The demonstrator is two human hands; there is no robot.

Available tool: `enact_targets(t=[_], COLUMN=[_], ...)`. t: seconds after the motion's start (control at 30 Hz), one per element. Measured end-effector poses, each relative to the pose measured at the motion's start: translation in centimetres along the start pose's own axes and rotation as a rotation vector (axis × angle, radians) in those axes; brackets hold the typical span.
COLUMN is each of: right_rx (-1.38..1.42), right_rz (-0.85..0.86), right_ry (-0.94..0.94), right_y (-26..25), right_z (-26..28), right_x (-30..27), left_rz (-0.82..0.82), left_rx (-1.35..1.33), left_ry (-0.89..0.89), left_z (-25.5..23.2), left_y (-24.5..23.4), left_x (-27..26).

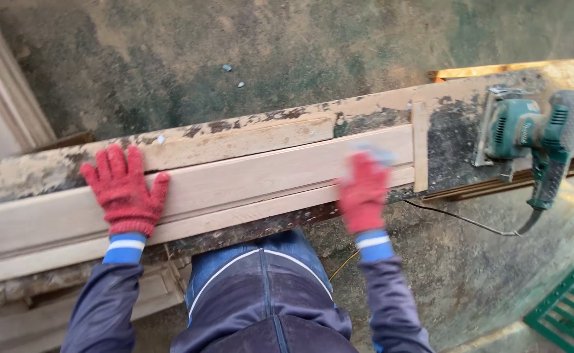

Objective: Sanding a wooden trim piece using both a power sander and manual sandpaper.

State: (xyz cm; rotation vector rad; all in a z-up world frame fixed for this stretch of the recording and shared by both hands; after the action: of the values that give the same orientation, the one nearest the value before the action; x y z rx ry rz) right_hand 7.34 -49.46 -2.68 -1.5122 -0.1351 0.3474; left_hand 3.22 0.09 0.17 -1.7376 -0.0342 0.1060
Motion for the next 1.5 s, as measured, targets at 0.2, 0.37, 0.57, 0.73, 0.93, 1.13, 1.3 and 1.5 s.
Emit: enact_targets(t=[0.2, 0.37, 0.57, 0.73, 0.93, 1.13, 1.3, 1.5], right_rx=[0.142, 0.175, 0.268, 0.235, 0.138, 0.345, 0.040, 0.143], right_rz=[0.010, -0.049, -0.133, -0.208, -0.132, -0.021, 0.020, 0.007], right_ry=[0.374, -0.060, -0.532, -0.221, -0.073, -0.398, -0.039, 0.127], right_y=[4.5, 2.1, -0.2, 0.9, 5.1, 3.7, 4.1, 3.9], right_z=[-5.7, 16.8, 25.8, 21.3, 34.1, 53.2, 34.7, 38.9], right_x=[0.8, 1.4, 4.2, 4.3, 3.0, 2.9, 2.0, 0.6], left_rz=[0.030, -0.060, -0.229, -0.199, -0.086, -0.069, -0.020, 0.019], left_rx=[0.102, 0.075, -0.155, 0.038, 0.071, 0.005, 0.038, 0.027], left_ry=[-0.069, -0.041, 0.002, -0.158, -0.073, -0.067, -0.116, -0.164], left_z=[0.4, 0.6, 4.8, 19.4, 27.0, 27.2, 27.0, 26.7], left_y=[0.0, 0.5, 2.3, -2.6, -3.3, -4.0, -4.5, -5.0], left_x=[-0.2, -0.2, -1.2, -4.8, -7.3, -7.0, -6.8, -6.9])
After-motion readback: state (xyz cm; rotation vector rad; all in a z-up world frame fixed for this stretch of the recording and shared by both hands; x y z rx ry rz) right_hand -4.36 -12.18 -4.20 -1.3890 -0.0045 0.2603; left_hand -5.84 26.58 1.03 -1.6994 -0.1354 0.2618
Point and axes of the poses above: each hand's wrist, its own x-axis towards the middle knuckle, its own y-axis out of the palm, z = x × y, the point moved 3 cm from there along x, towards the middle knuckle, and after that the axes turned 6 degrees about z, right-handed, at the moved point
